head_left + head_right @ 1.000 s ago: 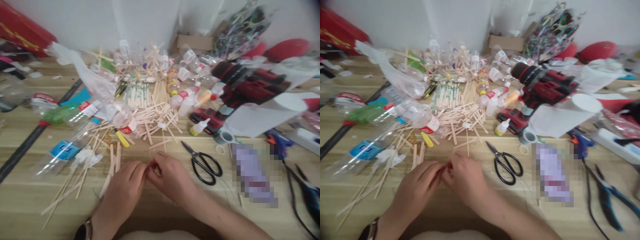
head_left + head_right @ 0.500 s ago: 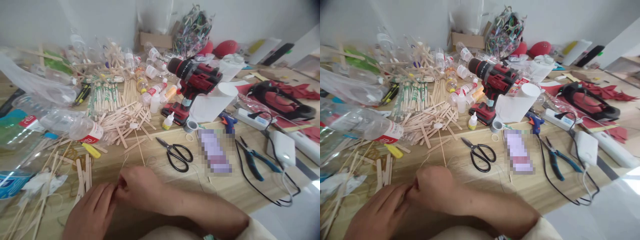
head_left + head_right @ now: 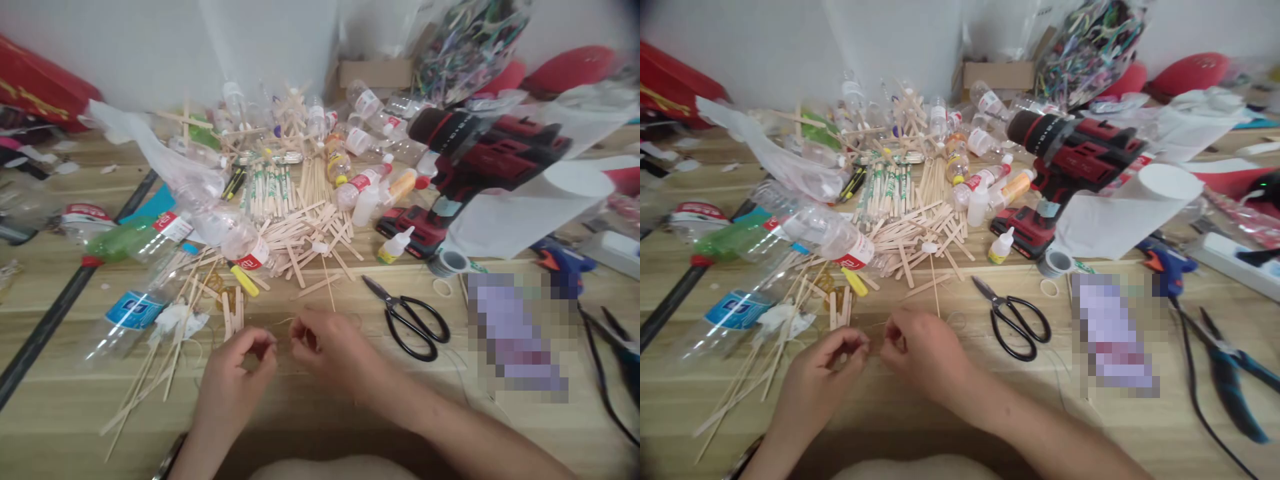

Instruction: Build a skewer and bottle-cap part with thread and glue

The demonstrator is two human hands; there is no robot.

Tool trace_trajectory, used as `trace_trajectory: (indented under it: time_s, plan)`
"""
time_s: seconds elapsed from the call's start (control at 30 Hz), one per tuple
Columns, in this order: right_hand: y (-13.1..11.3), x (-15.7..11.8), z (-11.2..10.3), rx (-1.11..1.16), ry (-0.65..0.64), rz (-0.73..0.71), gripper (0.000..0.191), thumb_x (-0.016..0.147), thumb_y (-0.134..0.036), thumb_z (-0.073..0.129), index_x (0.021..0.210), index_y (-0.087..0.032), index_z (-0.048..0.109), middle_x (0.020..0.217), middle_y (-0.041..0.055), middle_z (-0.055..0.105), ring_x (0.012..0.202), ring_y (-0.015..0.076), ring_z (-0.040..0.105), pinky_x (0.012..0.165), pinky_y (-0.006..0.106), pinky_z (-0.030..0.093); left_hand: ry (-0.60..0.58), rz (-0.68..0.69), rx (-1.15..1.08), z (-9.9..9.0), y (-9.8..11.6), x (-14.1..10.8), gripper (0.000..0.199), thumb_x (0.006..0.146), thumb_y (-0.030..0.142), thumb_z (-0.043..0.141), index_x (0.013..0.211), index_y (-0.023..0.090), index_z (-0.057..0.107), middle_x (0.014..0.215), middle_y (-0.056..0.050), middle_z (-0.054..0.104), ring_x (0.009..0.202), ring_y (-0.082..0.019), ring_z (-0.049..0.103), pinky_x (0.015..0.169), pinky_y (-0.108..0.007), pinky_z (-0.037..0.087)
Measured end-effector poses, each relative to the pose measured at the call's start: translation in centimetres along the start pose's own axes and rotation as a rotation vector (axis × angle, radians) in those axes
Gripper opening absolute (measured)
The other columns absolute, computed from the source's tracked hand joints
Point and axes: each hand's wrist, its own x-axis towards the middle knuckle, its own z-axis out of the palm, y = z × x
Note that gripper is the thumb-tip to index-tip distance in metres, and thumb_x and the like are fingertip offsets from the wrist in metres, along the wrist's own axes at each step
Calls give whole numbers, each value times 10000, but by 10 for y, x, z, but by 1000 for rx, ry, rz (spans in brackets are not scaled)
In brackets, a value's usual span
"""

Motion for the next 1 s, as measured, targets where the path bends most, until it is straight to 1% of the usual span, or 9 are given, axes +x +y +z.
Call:
trace_trajectory:
  time_s: [0.1, 0.2, 0.33, 0.43, 0.57, 0.7, 0.77, 0.83, 1.0]
  plan:
    - [-2, 0, -4, 17, 8, 14, 129, 754, -72, 593, 806, -166, 664, 705, -14, 643, 610, 104, 540, 571, 208, 352, 26, -15, -27, 0, 5, 2, 127, 772, 239, 533, 700, 221, 636, 636, 21, 670, 591, -147, 617, 600, -232, 496]
    - [-3, -2, -5, 74, -24, 37, 115, 779, -138, 635, 880, -168, 682, 739, -5, 672, 605, 104, 553, 559, 205, 368, 26, 21, -27, 1, 5, 3, 121, 767, 230, 531, 701, 219, 632, 633, 22, 666, 585, -143, 613, 580, -224, 482]
    - [-3, -2, 1, 171, -58, -12, 115, 817, -128, 607, 853, -187, 700, 735, -19, 682, 621, 100, 554, 565, 199, 379, 4, 65, -15, 2, 6, 2, 130, 777, 207, 521, 694, 216, 621, 643, 24, 660, 607, -138, 615, 585, -217, 469]
    - [1, 0, 4, 229, -2, -34, 167, 772, -49, 564, 746, -178, 667, 657, -39, 635, 600, 91, 538, 557, 189, 373, -7, 72, -8, 2, 6, 1, 118, 773, 192, 521, 719, 215, 624, 662, 24, 665, 631, -141, 625, 609, -223, 473]
    - [8, 3, 0, 200, 96, -7, 117, 752, -78, 565, 711, -174, 618, 613, -44, 590, 563, 95, 510, 532, 202, 359, -5, 41, -28, 2, 5, 2, 122, 779, 205, 517, 712, 215, 619, 652, 23, 661, 623, -142, 622, 605, -224, 478]
    - [8, 2, -4, 109, 204, -61, 106, 797, -107, 542, 823, -179, 616, 784, 9, 635, 659, 123, 571, 572, 226, 409, -5, 33, -42, 2, 5, 3, 133, 785, 198, 503, 716, 211, 616, 649, 25, 656, 620, -137, 618, 604, -219, 477]
    - [6, 0, -4, 136, 189, -137, 136, 828, -99, 525, 859, -179, 630, 862, 29, 647, 742, 133, 607, 620, 228, 443, -5, 42, -33, 3, 5, 3, 127, 785, 191, 506, 714, 209, 610, 649, 26, 652, 619, -134, 612, 603, -218, 472]
    - [3, -2, -3, 149, 143, -167, 133, 843, -106, 547, 856, -176, 659, 845, 26, 652, 779, 140, 622, 661, 232, 453, -5, 57, -25, 3, 6, 3, 120, 785, 182, 514, 713, 206, 607, 649, 28, 648, 615, -131, 607, 600, -214, 466]
    - [2, -1, 2, 218, -2, -68, 131, 812, -93, 598, 830, -181, 695, 784, -6, 681, 742, 124, 621, 656, 212, 428, 2, 149, -7, 4, 8, 3, 126, 782, 150, 520, 709, 199, 611, 648, 29, 649, 615, -120, 608, 602, -199, 462]
